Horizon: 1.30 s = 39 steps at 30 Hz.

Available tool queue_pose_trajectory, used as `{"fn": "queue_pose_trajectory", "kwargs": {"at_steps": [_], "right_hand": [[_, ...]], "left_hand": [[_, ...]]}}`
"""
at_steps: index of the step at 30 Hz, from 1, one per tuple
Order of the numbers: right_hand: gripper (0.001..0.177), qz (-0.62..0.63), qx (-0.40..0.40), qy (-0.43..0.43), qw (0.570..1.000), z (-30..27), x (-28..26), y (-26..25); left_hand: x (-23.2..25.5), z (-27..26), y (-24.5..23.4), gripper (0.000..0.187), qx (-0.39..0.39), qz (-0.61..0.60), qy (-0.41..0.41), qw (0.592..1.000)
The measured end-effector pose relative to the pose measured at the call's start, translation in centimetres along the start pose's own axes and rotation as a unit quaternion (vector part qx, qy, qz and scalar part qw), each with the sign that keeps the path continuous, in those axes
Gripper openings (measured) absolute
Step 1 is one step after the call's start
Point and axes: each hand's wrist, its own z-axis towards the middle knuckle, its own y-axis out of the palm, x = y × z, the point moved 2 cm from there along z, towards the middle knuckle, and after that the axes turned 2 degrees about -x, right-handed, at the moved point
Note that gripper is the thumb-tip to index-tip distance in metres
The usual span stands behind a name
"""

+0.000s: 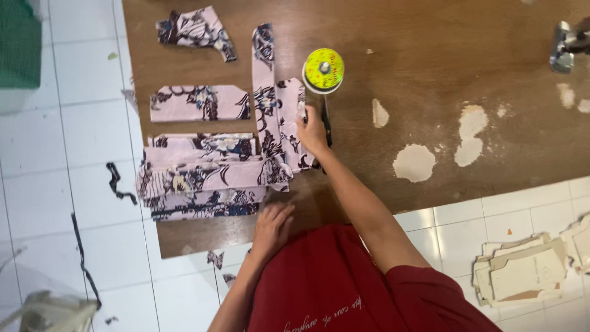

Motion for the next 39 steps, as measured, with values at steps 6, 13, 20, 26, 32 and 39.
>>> {"fn": "queue_pose_trajectory", "kwargs": {"at_steps": [6,13,20,26,32,39], "right_hand": [[0.051,-0.071,0.04,-0.069,0.994,-7.4,0.5,-7.7],[0.042,-0.184,0.105,0.154,0.965,-22.1,8.2,-21.7],[0.044,-0.248,0.194,0.329,0.89,-35.4,12.3,-29.7],[0.046,0.019,-0.189,0.579,0.793,-44.6,17.9,-29.8],[0.029,0.033,-0.119,0.566,0.815,-46.6,24.4,-39.5],[0.038,0.074,0.1,0.56,0.819,-49.4,29.1,-49.8]], "left_hand": [[-3.2,-4.9,3.6,0.036,-0.214,-0.313,-0.14,0.915],[-4.7,-2.8,6.9,0.039,-0.411,-0.258,-0.101,0.869],[1.3,4.0,9.7,0.049,-0.501,-0.197,-0.109,0.836],[9.0,5.2,18.0,0.043,-0.488,-0.102,-0.14,0.856],[21.0,7.2,33.2,0.047,-0.573,-0.191,-0.079,0.793],[31.2,9.0,36.8,0.05,-0.677,-0.081,0.005,0.732]]}}
